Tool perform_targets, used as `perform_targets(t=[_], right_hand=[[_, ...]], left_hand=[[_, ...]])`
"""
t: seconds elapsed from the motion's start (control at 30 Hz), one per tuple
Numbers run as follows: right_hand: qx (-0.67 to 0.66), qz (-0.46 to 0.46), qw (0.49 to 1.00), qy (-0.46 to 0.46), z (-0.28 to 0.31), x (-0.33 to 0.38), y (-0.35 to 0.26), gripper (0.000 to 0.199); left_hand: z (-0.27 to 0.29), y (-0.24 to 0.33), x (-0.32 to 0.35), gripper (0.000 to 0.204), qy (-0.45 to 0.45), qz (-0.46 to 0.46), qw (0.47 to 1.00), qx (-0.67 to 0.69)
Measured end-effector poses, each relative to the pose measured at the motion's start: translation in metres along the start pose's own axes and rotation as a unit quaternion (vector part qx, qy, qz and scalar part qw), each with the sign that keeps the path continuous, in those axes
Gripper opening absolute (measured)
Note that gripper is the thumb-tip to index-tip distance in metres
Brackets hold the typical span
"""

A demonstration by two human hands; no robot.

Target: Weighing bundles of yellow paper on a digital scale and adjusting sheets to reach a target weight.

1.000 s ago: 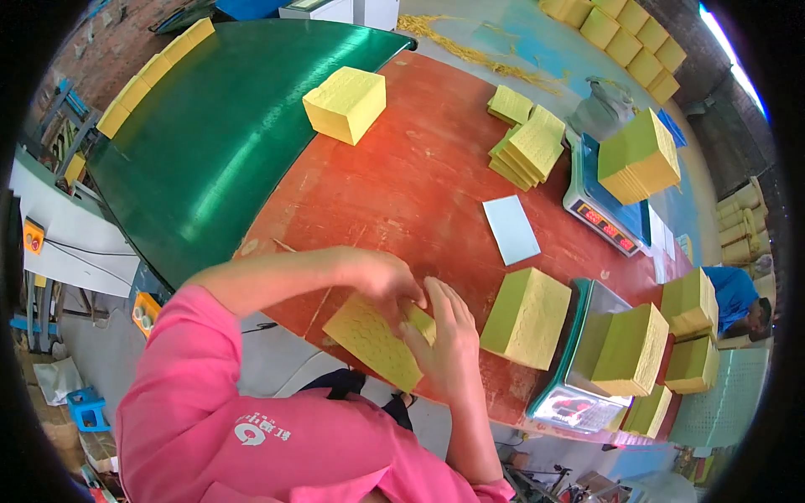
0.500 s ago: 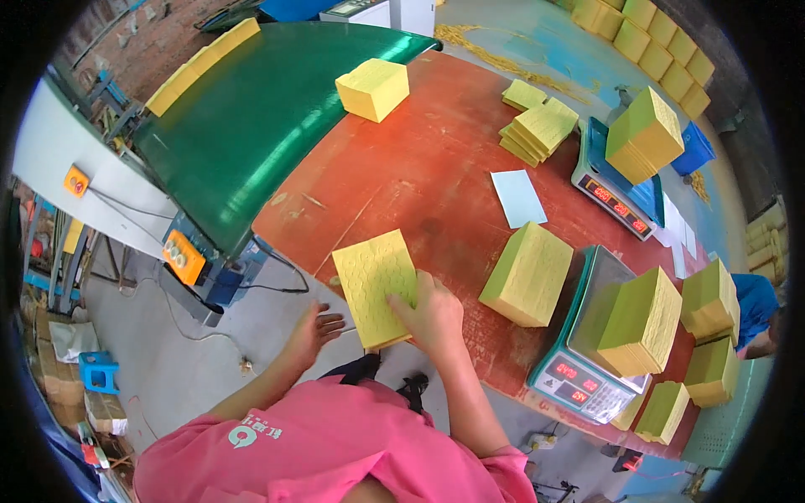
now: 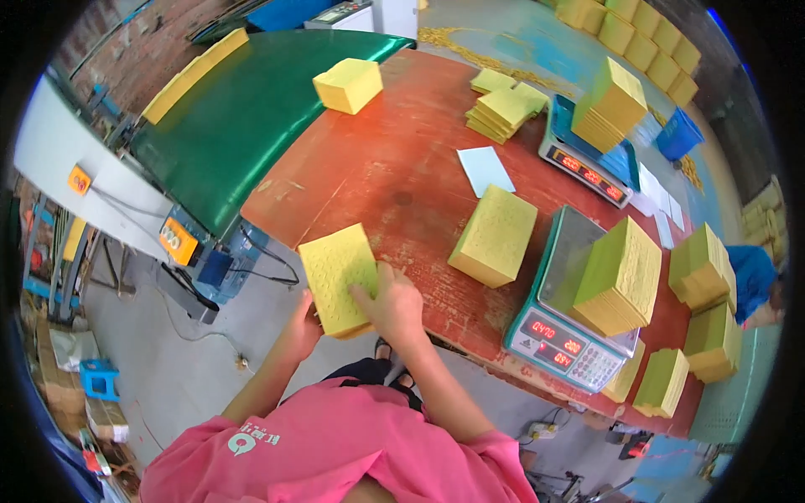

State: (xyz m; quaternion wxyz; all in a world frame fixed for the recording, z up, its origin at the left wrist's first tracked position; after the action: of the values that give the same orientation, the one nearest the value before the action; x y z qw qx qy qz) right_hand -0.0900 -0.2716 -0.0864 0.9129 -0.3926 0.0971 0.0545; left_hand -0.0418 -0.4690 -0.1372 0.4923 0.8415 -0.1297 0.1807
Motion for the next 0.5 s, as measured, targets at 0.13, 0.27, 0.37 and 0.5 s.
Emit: perform_targets(t=[0.13,0.27,0.37,0.5], right_hand=[[-0.017,0.017,0.999,0.031,-0.008,0.001,0.007,0.052],[-0.013,-0.018,1.0,-0.022,-0.008,0.0,-0.006,0.056],[-0.077,-0.033,0.996,-0.038,0.011,0.0,-0.003,0.061],[-0.273,-0.135,0.951,-0.05,0.061,0.014,0.02,0.065]], left_hand=[[0.016,-0.01,-0.024,0.059,-0.031,-0.003,0.999,-0.012],[0.002,0.012,-0.008,0.057,-0.031,-0.002,0.999,0.041],[-0.012,0.023,-0.007,0.058,-0.039,0.01,0.999,0.034],[-0.038,0.052,-0.01,0.058,-0.07,0.013,0.997,0.018]])
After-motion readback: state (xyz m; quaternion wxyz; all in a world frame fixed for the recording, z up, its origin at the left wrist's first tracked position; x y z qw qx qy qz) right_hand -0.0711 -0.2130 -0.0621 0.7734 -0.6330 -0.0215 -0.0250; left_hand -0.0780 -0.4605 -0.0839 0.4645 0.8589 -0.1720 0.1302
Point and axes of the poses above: each hand's wrist, its own x-axis away from the middle knuckle, its own z-axis out of the back of the hand, y = z × x, the point moved 1 cm from there along -x, towards the middle knuckle, and after that the axes turned 5 degrees about y, right-handed, at the moved point
